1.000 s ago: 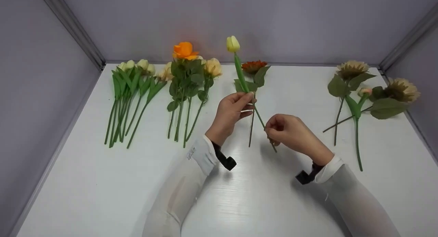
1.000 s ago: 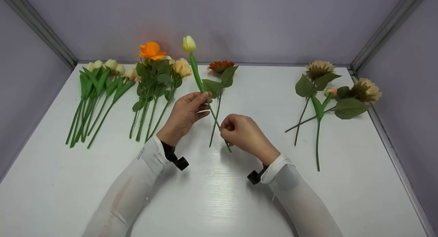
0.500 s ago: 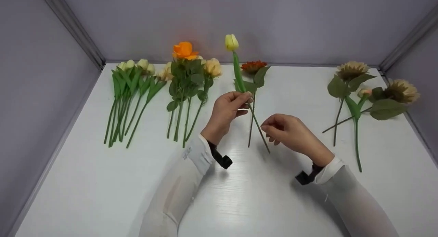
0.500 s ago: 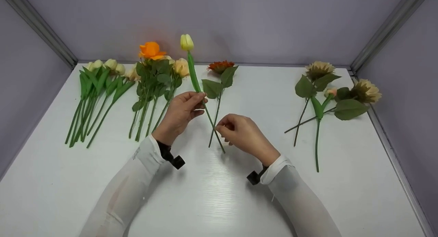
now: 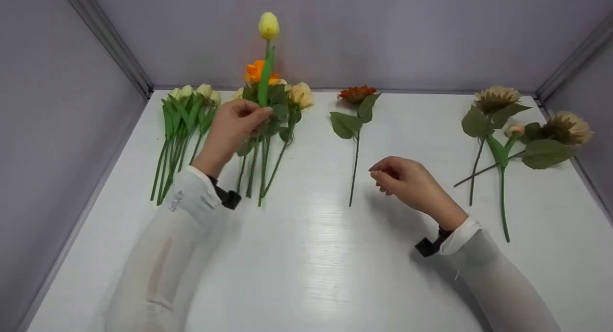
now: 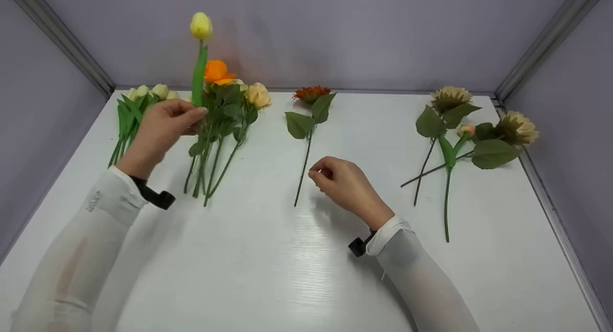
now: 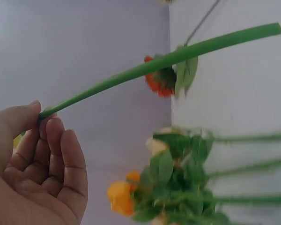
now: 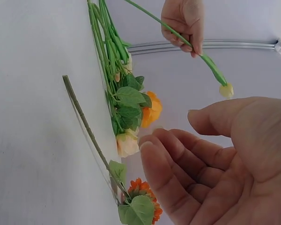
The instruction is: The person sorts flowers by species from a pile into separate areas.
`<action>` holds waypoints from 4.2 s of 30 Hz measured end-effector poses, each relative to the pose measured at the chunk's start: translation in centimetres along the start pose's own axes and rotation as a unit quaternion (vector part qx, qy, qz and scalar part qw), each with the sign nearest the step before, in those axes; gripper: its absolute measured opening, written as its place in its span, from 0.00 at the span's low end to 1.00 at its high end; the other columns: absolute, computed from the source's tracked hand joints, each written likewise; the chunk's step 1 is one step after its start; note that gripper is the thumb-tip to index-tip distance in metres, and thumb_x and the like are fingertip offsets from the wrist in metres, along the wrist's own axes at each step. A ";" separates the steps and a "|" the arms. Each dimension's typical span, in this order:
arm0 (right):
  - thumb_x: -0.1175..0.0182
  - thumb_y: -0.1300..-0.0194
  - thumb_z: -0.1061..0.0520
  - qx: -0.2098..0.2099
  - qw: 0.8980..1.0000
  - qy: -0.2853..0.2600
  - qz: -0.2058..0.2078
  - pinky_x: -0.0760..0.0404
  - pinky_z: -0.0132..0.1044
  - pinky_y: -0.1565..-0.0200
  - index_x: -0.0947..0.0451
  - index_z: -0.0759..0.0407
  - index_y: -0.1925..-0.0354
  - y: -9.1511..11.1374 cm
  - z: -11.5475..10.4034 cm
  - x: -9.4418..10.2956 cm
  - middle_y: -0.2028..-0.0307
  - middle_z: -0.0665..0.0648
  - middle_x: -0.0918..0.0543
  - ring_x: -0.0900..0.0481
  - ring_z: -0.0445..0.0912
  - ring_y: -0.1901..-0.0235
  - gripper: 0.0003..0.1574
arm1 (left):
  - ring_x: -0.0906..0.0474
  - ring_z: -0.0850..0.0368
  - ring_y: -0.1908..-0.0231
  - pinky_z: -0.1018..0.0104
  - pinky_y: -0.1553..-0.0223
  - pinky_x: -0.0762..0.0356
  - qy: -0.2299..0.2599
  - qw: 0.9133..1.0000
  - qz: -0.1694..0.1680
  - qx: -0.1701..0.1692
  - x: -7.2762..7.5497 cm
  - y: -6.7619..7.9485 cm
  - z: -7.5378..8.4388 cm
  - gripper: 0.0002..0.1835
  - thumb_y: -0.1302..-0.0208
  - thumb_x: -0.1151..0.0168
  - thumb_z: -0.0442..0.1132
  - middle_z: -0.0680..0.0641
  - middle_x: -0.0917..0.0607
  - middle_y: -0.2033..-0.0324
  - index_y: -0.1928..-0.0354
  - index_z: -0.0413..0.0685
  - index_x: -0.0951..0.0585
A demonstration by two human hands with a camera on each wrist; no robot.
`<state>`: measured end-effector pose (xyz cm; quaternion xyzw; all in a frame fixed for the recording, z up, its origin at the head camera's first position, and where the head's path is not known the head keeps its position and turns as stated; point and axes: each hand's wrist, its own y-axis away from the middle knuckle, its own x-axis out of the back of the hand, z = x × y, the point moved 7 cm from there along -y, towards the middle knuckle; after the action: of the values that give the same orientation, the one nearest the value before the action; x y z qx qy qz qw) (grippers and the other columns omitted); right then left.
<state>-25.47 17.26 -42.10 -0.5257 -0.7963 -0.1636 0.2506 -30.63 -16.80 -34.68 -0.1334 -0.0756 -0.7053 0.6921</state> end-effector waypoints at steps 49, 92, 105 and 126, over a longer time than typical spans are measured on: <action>0.45 0.35 0.41 -0.020 0.994 0.093 0.048 0.26 0.42 0.64 0.23 0.50 0.52 -0.6 1.7 2.1 0.63 0.54 0.19 0.25 0.45 0.66 0.20 | 0.27 0.44 0.54 0.46 0.57 0.29 -0.380 0.916 0.133 0.003 9.1 -1.5 -6.9 0.29 0.37 0.46 0.58 0.41 0.24 0.51 0.43 0.44 0.26; 0.44 0.40 0.38 -0.324 0.916 0.230 0.053 0.30 0.44 0.79 0.19 0.63 0.71 7.7 15.1 18.6 0.78 0.57 0.17 0.22 0.53 0.75 0.28 | 0.28 0.62 0.50 0.69 0.50 0.33 -0.366 0.816 -0.244 -0.375 -29.2 8.1 2.3 0.18 0.34 0.48 0.52 0.60 0.23 0.51 0.45 0.60 0.23; 0.43 0.39 0.49 -0.324 0.927 0.171 0.078 0.30 0.43 0.75 0.20 0.68 0.72 8.0 15.5 18.8 0.79 0.58 0.18 0.22 0.51 0.78 0.21 | 0.29 0.65 0.50 0.73 0.49 0.35 -0.333 0.839 -0.265 -0.338 -28.7 7.7 1.6 0.16 0.34 0.47 0.53 0.61 0.24 0.51 0.47 0.62 0.22; 0.37 0.41 0.46 -0.069 0.963 -0.134 0.224 0.19 0.36 0.70 0.21 0.63 0.54 2.4 3.0 13.7 0.64 0.65 0.19 0.19 0.54 0.66 0.24 | 0.25 0.71 0.63 0.72 0.62 0.27 -0.074 0.964 -0.217 -0.135 -24.5 5.0 1.7 0.12 0.38 0.43 0.56 0.67 0.20 0.63 0.56 0.66 0.18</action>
<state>-28.39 30.15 -36.75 -0.7236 -0.6714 -0.0858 0.1353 -25.37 6.99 -40.68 -0.2577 -0.0585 -0.8305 0.4903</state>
